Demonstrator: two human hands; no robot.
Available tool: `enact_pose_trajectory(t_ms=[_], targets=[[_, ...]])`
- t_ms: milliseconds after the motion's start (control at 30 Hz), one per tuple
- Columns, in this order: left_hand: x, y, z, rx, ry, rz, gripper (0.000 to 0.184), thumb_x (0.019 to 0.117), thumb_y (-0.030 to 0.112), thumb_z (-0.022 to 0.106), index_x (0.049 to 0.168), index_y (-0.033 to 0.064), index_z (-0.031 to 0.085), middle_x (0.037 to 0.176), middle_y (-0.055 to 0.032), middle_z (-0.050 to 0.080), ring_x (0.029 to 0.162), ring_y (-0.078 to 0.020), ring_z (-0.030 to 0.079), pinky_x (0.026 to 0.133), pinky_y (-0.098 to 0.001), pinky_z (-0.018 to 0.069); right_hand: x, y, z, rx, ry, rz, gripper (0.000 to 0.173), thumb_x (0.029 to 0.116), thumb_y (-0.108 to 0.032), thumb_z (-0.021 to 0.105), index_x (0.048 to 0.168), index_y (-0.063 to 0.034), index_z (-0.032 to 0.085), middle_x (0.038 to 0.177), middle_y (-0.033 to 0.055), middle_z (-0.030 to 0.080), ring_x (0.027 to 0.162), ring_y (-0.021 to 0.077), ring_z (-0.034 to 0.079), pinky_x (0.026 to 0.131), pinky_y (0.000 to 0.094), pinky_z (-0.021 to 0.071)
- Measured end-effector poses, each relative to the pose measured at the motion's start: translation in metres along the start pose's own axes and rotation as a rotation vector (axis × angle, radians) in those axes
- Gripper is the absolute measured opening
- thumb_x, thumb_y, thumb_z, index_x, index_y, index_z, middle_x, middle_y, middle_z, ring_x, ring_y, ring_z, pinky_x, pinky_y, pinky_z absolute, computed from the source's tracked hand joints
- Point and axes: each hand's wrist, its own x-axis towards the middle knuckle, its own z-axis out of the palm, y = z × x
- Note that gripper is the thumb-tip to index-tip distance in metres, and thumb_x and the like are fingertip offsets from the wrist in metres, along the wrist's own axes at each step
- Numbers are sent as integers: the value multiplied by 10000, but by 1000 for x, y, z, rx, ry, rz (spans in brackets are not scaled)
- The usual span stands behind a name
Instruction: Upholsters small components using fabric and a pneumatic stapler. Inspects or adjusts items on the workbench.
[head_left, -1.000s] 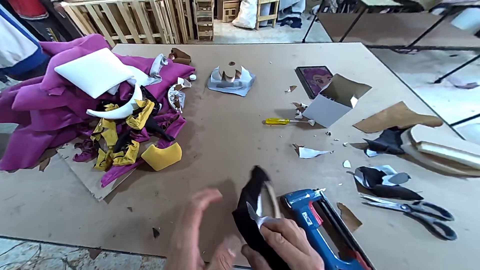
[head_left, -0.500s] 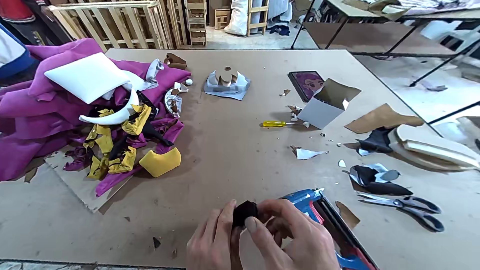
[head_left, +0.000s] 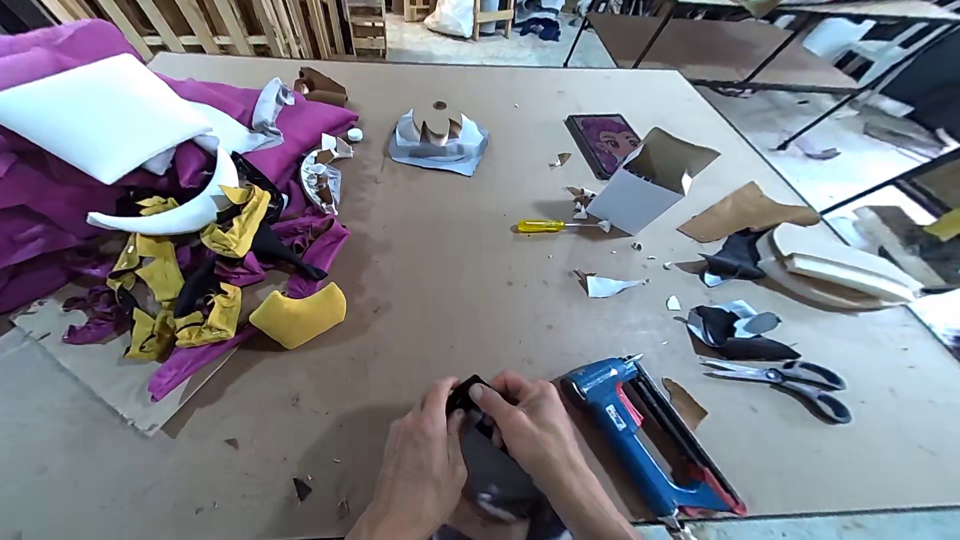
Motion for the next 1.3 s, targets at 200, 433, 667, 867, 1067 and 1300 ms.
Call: enact_pose_trajectory(t_ms=[200,433,667,867,1067,1300], targets=[[8,-63,50,245,220,168,318,876,255,667,1158,132,744,1078,-42,732,979,-236,697,813,-409,584,30,45,28,-286,-24,242,238,925,-403,654,823,-202,731,669,-53,669,575,118,637,572,384,539],[9,-61,49,283,158,30,448,937,433,563,1307,226,709,1194,-21,712,1125,-293,626,842,-501,479,20,45,31,-355,26,290,231,899,-352,622,735,-208,702,587,-93,576,544,79,557,538,377,450],[21,-66,26,436,-179,266,487,1011,387,499,1498,388,507,1338,-69,626,1215,-339,577,858,-495,486,16,43,32,-467,20,291,260,891,-364,611,681,-214,645,553,-90,541,503,84,535,488,371,423],[17,-76,26,586,-300,401,539,1016,424,431,1550,462,377,1655,55,357,1514,-290,307,1065,-565,303,12,45,34,-541,27,197,228,879,-331,590,687,-227,657,542,-105,544,476,59,532,442,340,407],[14,-71,26,566,-317,370,481,1027,367,437,1496,469,468,1664,85,340,1553,-249,242,1149,-570,212,-25,53,-52,-810,378,66,477,913,-220,716,1292,60,643,1111,296,647,904,367,673,732,469,586],[12,-71,26,442,-353,264,461,1047,389,388,1485,502,475,1682,43,312,1578,-289,188,1187,-664,106,-19,94,-101,-871,400,345,929,825,-467,781,1500,66,432,1300,367,554,1080,461,623,891,581,529]])
